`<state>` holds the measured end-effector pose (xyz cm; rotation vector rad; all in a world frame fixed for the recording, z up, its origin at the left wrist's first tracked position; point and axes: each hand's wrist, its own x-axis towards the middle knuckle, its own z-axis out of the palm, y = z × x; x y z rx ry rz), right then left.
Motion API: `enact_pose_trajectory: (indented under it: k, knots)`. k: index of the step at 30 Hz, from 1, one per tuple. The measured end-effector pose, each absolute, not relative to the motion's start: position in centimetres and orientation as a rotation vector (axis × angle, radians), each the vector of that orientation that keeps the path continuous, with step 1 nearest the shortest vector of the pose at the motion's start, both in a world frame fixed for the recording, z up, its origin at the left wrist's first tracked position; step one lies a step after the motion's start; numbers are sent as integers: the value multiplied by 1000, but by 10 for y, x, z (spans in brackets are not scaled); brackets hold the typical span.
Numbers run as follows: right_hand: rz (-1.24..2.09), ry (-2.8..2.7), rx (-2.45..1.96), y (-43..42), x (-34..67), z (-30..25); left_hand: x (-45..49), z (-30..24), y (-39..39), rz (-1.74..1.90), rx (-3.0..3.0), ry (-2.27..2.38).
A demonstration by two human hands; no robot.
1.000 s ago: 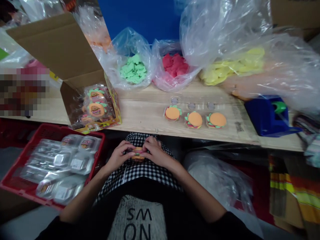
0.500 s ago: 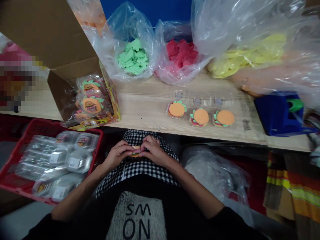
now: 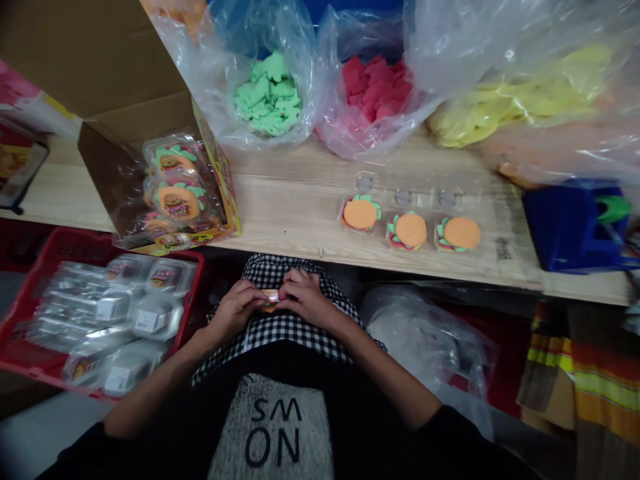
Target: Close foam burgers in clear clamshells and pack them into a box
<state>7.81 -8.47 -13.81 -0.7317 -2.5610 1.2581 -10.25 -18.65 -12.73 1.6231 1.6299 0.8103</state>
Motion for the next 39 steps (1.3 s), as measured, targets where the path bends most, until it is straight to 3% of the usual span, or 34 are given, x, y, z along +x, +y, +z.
enact_pose_trajectory:
  k: [8, 13, 19, 25, 33, 39]
  knots:
    - [1450, -2362, -747, -64, 93, -107, -102, -125, -178, 732, 1672, 1672]
    - [1582, -2600, -401, -55, 77, -92, -101, -125, -177, 734, 1689, 1642]
    - [1276, -2944, -61, -54, 53, -85, -100, -126, -180, 775, 1692, 1636]
    - [1068, -3073, -10, -58, 42, -89, -102, -129, -182, 799, 1683, 1603]
    - [1219, -2906, -358, -51, 59, -95, -101, -129, -184, 808, 1673, 1640]
    - [814, -2644, -617, -77, 86, -100, -101, -128, -184, 828, 1637, 1653]
